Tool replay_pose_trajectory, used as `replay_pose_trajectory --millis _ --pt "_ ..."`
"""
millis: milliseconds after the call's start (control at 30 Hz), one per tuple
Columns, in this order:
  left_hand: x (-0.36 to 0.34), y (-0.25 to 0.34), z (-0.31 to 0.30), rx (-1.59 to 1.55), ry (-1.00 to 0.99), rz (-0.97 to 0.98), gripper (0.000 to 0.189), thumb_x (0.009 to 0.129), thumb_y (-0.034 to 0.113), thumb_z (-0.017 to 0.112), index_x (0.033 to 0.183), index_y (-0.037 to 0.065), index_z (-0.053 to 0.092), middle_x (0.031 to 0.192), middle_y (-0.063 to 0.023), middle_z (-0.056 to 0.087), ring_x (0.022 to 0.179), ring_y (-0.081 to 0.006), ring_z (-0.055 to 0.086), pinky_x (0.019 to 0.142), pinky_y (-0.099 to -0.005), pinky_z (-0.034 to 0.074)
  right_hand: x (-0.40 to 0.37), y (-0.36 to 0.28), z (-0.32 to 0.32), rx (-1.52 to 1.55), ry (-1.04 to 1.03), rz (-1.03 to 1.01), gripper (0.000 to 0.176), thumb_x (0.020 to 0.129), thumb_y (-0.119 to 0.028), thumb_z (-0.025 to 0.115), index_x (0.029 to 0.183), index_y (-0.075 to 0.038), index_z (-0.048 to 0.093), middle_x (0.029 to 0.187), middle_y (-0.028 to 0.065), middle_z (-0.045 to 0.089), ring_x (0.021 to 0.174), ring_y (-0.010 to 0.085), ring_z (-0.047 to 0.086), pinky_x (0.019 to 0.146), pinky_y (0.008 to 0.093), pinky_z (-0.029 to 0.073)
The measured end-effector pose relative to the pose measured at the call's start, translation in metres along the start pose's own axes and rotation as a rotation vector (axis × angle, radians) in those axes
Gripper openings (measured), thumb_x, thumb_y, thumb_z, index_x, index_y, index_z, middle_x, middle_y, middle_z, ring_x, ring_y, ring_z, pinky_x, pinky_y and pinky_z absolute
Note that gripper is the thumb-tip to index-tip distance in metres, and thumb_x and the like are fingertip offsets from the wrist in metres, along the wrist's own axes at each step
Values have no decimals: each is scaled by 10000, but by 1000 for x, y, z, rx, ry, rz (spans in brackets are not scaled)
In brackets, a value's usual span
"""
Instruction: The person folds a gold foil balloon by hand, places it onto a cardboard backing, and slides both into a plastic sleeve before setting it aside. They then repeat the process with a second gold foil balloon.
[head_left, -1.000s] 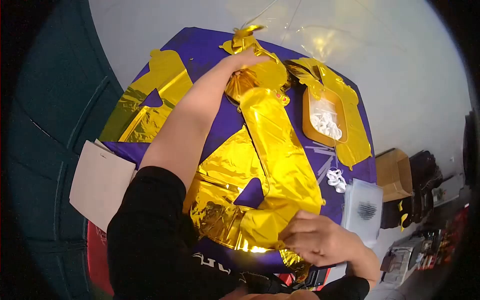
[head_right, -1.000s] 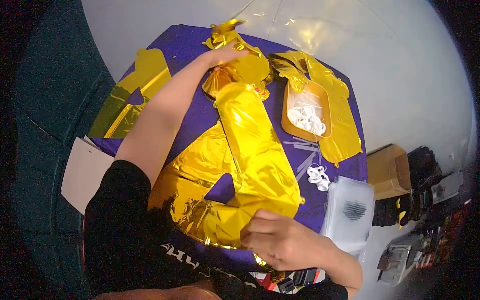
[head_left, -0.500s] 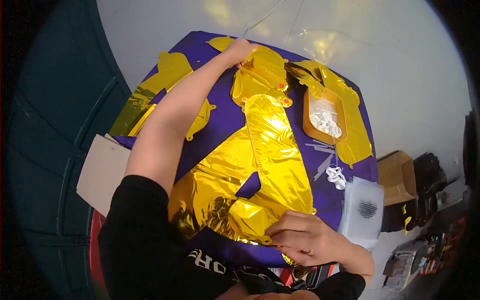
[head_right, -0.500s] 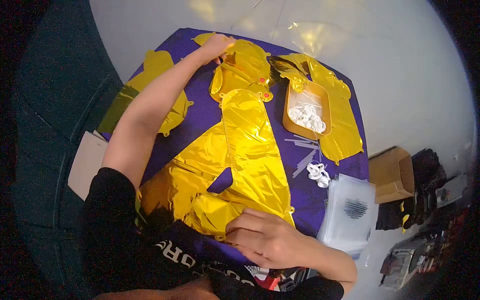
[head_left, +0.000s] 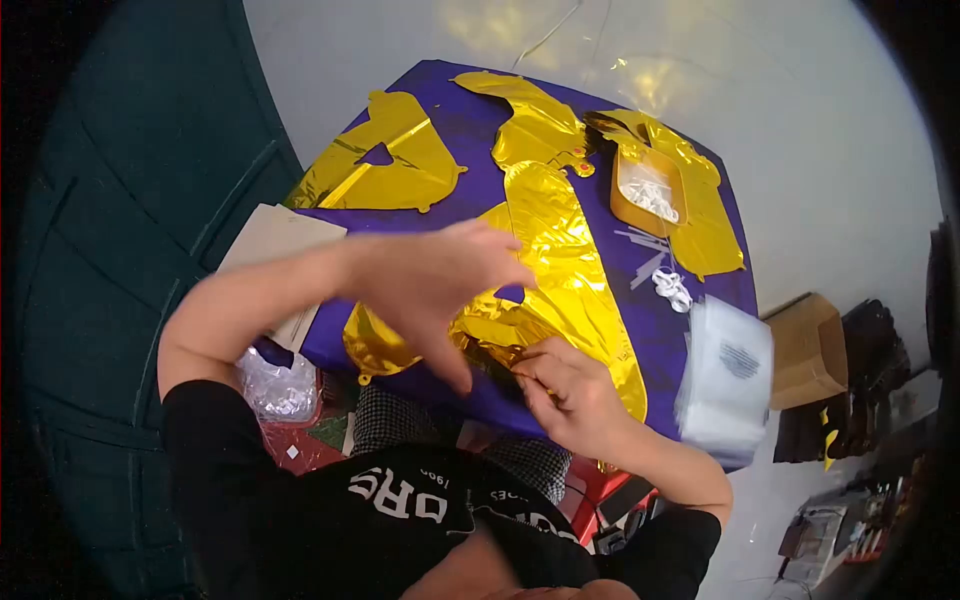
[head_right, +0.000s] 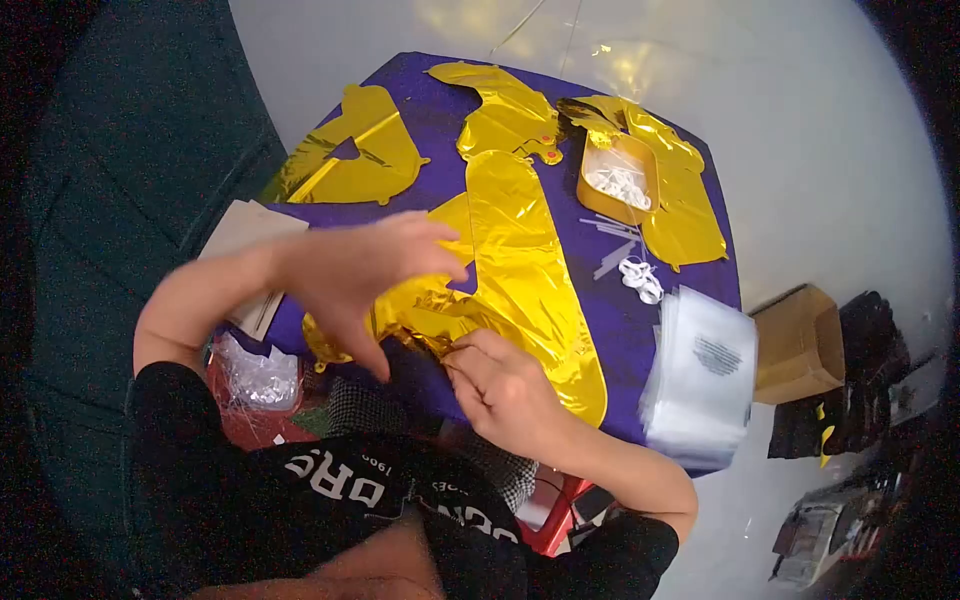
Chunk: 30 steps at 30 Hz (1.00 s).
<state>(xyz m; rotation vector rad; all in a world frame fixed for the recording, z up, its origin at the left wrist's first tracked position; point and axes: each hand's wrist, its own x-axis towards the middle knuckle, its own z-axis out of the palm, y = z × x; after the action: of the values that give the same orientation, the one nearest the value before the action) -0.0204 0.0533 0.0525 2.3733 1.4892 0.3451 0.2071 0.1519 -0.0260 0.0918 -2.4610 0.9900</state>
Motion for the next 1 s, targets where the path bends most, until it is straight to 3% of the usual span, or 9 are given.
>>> replay_pose_trajectory --millis 33,67,167,367,433,500,600,700,1000 --pt "-8 8 18 67 62 9 877 581 349 881 1279 16 468 1288 -198 481 1301 -390 360 1081 -500 290 -3 -2 4 -18 5 -3 134 795 56 633 923 21 624 912 150 620 806 311 638 701 345 513" --pt "-14 15 33 137 134 -8 753 619 299 857 1222 35 493 1256 -194 485 1291 -388 363 1079 -546 271 -6 -5 8 -24 11 -15 135 794 55 634 924 20 623 912 149 621 804 312 637 700 346 513" --pt "-27 18 76 163 304 -55 459 714 212 779 1085 66 550 1149 -161 537 1235 -354 438 1086 -561 258 -10 -12 20 -32 13 -43 151 790 55 635 937 20 623 920 149 622 801 313 635 702 347 515" --pt "-47 15 108 97 252 -64 94 806 92 612 890 81 571 945 -77 589 995 -266 579 1075 -524 306 -21 -20 16 41 14 -17 268 825 -13 627 1090 13 594 1015 198 607 872 357 610 782 401 505" --pt "-62 11 113 34 266 48 100 800 73 626 881 87 568 980 -79 596 1024 -267 581 1072 -509 330 -37 -4 2 -43 88 96 319 845 -41 615 1156 6 563 1065 211 599 919 366 597 827 420 490" --pt "-76 8 114 17 265 108 124 789 67 648 877 98 566 1033 -67 607 1074 -262 576 1064 -501 356 -50 18 -15 -349 159 78 338 846 -61 600 1173 5 550 1108 202 591 1003 363 568 868 434 460" --pt "-96 6 116 85 231 111 176 763 73 692 873 110 559 1166 -41 609 1173 -258 550 1043 -492 400 -71 44 -29 -607 86 123 356 825 -72 605 1168 6 552 1169 184 580 1083 351 529 912 431 423" --pt "-105 7 110 190 160 94 175 746 65 699 848 95 560 1189 -68 609 1195 -255 533 1065 -471 387 -83 56 -28 -693 -16 132 368 810 -86 609 1165 -2 559 1220 167 569 1102 336 521 916 418 411" --pt "-103 -11 107 291 22 121 175 721 72 683 871 96 596 1295 -68 570 1252 -251 492 1096 -468 347 -79 76 -36 -807 -47 124 378 837 -106 593 1197 -1 544 1266 140 550 1131 328 510 936 421 395"
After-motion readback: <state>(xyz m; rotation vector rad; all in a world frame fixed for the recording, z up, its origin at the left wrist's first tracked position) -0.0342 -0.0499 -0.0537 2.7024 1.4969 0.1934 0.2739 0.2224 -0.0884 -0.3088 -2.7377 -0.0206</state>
